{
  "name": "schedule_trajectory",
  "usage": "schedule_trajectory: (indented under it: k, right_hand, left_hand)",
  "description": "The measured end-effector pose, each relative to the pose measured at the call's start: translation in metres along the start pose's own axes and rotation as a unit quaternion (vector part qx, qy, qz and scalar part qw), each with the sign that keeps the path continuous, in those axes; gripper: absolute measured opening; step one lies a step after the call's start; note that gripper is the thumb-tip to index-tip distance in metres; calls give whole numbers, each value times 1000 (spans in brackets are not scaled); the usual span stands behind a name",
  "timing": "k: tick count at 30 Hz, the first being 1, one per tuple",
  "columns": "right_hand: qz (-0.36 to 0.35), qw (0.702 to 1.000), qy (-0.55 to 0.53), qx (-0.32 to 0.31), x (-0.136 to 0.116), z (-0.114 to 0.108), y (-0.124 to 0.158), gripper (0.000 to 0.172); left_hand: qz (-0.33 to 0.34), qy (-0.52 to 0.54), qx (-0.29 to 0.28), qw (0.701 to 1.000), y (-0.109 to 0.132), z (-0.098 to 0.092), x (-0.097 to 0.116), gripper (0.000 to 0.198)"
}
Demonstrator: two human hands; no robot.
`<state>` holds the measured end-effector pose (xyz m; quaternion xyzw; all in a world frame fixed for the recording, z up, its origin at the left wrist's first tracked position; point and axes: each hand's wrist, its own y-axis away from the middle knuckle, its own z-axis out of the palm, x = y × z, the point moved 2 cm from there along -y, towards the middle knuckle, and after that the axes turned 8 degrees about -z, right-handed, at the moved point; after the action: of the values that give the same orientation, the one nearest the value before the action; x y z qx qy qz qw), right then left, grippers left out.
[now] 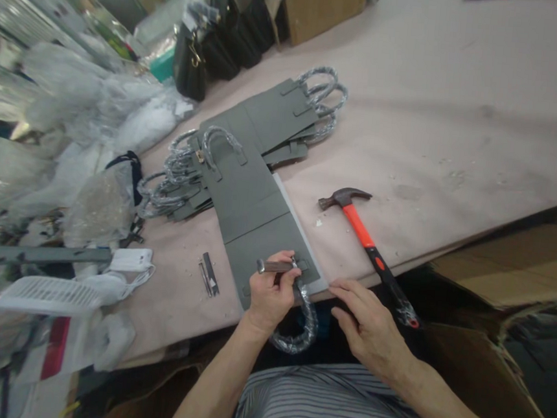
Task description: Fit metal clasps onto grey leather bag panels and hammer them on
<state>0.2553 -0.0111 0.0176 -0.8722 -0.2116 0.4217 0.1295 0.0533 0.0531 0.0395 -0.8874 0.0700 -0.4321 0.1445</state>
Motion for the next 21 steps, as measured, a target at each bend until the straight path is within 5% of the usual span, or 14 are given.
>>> schedule_trajectory:
  k: [11, 16, 18, 21]
  right_hand:
    - [53, 983, 142, 99, 13, -32, 10, 25]
    - [157, 952, 262, -29, 31, -43, -17, 32]
    - [222, 942, 241, -75, 36, -44, -30, 27]
    - [352, 933, 21, -64, 44, -46, -48, 19]
  left_hand:
    - [9, 7, -9, 1000, -4, 3, 0, 7]
    - [8, 16, -28, 999, -6, 5, 2, 8]
    - [0, 27, -36, 999, -6, 5, 2, 8]
    - [-16, 30, -49, 998, -6, 6, 1, 8]
